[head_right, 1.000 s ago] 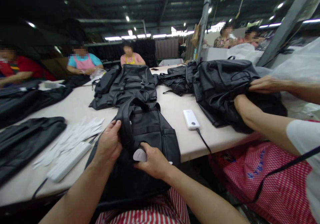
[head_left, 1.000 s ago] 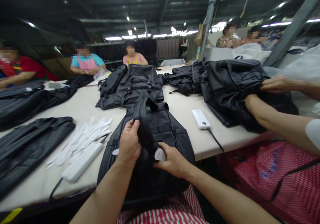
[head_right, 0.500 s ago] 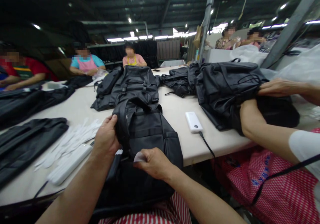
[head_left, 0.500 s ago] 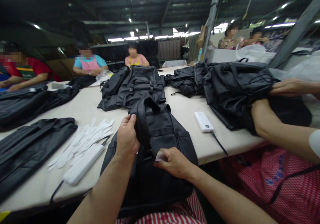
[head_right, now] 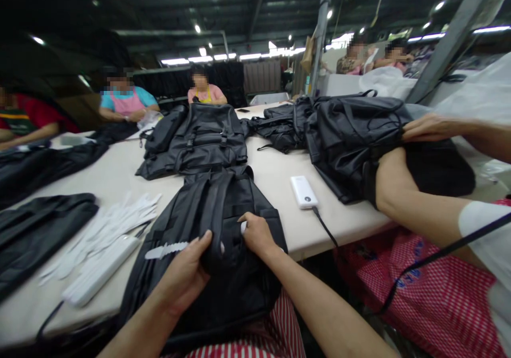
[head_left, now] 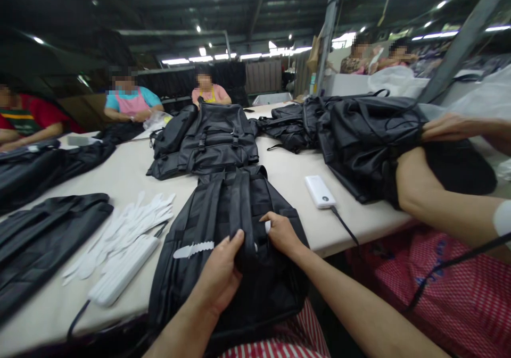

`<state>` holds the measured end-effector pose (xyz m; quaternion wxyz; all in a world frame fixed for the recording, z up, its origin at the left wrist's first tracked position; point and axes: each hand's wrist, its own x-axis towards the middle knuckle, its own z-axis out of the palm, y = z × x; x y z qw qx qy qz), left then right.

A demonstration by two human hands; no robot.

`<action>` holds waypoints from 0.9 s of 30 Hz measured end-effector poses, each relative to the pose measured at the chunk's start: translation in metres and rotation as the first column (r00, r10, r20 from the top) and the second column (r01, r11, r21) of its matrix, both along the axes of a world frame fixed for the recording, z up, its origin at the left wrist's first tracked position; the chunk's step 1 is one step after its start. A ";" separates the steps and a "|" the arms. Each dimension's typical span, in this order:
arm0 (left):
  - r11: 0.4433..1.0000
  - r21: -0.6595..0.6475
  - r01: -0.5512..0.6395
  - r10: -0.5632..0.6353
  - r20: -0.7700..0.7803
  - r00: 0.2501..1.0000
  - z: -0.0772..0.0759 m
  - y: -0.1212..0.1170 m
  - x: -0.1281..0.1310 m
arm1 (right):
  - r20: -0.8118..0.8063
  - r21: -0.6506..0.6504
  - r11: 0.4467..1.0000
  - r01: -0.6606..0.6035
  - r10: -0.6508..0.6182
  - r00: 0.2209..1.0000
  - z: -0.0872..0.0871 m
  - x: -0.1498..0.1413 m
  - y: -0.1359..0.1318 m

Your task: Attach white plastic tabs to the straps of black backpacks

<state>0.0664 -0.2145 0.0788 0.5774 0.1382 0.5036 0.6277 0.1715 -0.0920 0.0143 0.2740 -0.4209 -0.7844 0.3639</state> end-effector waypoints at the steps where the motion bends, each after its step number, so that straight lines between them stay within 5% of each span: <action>1: 0.998 -0.035 0.054 -0.054 -0.010 0.998 -0.012 -0.005 0.004 | -0.022 -0.040 0.999 -0.036 0.035 0.999 -0.003 -0.004 -0.001; 6: 0.982 -0.117 0.148 -0.160 -0.108 0.981 -0.048 -0.020 -0.002 | -0.131 -0.143 0.984 -0.110 0.091 0.987 -0.012 -0.014 -0.003; 12: 0.986 -0.067 0.155 -0.158 -0.038 0.987 -0.040 -0.023 -0.014 | -0.257 -0.374 0.902 -0.215 0.122 0.959 -0.005 -0.013 0.002; 20: 0.984 -0.129 0.120 -0.100 0.148 0.984 -0.054 -0.020 -0.011 | -0.303 -0.368 0.909 -0.196 0.083 0.949 -0.006 -0.013 -0.001; 27: 0.984 -0.149 0.098 -0.089 0.066 0.994 -0.046 -0.019 -0.006 | -0.255 -0.374 0.919 -0.127 0.030 0.967 -0.009 -0.014 -0.002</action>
